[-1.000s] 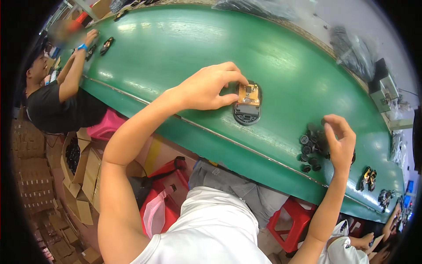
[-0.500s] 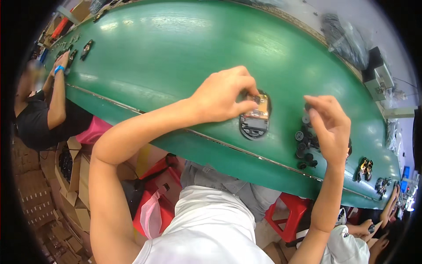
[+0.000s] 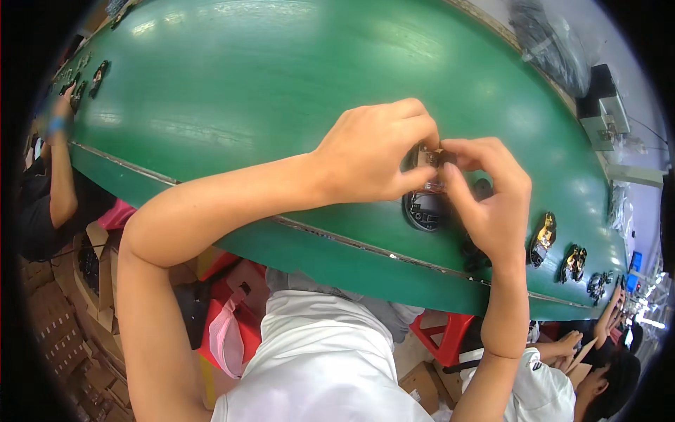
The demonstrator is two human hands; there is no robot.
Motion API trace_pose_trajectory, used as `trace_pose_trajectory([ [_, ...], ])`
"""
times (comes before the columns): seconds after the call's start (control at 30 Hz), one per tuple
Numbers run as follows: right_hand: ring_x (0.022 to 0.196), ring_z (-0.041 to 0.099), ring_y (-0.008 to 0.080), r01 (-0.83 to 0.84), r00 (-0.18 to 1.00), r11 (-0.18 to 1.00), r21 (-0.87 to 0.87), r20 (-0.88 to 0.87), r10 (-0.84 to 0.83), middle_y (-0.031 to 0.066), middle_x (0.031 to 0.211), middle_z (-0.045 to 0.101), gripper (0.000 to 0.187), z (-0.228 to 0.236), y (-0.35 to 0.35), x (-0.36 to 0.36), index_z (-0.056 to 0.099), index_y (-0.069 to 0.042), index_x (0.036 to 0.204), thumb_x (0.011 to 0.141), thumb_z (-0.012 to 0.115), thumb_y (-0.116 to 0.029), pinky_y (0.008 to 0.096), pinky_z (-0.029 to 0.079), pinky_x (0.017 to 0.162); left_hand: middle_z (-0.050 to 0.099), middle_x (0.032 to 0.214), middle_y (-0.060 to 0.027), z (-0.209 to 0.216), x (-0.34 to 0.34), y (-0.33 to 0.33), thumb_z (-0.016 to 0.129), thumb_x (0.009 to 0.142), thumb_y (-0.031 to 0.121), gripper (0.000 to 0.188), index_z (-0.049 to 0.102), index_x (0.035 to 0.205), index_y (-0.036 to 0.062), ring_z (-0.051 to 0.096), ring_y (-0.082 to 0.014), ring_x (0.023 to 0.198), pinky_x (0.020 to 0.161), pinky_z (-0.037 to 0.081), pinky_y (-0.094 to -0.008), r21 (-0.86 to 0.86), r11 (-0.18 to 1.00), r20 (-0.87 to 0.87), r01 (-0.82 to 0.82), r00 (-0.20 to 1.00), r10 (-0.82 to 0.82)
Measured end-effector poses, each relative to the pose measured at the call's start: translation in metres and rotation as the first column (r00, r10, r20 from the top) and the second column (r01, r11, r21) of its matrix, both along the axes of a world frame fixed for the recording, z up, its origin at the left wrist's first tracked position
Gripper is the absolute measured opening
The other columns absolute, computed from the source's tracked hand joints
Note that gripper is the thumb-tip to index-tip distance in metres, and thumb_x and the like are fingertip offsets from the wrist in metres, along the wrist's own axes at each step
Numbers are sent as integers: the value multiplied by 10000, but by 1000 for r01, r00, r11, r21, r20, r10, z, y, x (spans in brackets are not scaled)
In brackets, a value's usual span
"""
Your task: Assembling small electronic components into plastic housings on a production line
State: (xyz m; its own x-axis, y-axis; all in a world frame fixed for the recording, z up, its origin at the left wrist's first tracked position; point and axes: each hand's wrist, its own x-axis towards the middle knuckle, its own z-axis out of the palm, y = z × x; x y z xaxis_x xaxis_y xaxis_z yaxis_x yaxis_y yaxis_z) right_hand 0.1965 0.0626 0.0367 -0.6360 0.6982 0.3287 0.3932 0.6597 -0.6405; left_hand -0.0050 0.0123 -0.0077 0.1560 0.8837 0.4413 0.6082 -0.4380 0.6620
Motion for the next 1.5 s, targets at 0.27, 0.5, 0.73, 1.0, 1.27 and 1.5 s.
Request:
trace_pose_trajectory([
  [0.27,792,693,241,10,998,999,32,61,-12,104,920,706,246,-1,-1,6,749,-20,1013,775,814,-27,335,553,716,665,988,-71,-1,3,0,782,787,97,210,673,958,42,619,-225,687,594,513,-335,19,1000,28,23,999,-24],
  [0.5,866,710,274,15,1000,993,120,26,-18,98,949,753,204,-7,0,6,740,-24,959,775,826,-42,361,564,757,654,945,-55,-4,10,2,751,792,40,168,664,936,50,610,-199,684,583,504,-319,58,998,40,-2,999,0],
  [0.73,860,697,282,-48,992,942,332,129,5,82,967,743,182,-4,0,7,755,-30,940,778,823,-74,383,556,777,639,942,-35,-4,10,5,750,794,43,173,645,930,60,581,-183,670,573,486,-313,47,999,28,23,999,-24],
  [1.0,869,702,283,-46,994,992,-116,89,57,122,979,721,320,-1,21,14,777,-27,1074,757,820,-46,353,548,806,612,934,-34,0,12,8,745,793,26,179,642,940,25,508,-147,661,586,454,-292,-16,997,6,73,997,-73],
  [1.27,1126,675,256,-96,979,989,114,192,73,127,1203,723,340,13,18,29,734,-13,1117,803,816,-113,363,505,985,670,1011,-57,0,11,3,763,810,33,174,678,961,15,551,-160,686,611,476,-289,64,997,-34,34,999,-32],
  [1.5,1325,543,400,-63,968,998,-29,242,68,187,1447,566,778,14,-10,96,654,-113,1364,715,894,-469,481,445,1092,671,930,-58,6,-44,25,741,865,122,172,692,1002,30,528,-156,687,638,466,-290,63,973,-232,-220,945,229],
])
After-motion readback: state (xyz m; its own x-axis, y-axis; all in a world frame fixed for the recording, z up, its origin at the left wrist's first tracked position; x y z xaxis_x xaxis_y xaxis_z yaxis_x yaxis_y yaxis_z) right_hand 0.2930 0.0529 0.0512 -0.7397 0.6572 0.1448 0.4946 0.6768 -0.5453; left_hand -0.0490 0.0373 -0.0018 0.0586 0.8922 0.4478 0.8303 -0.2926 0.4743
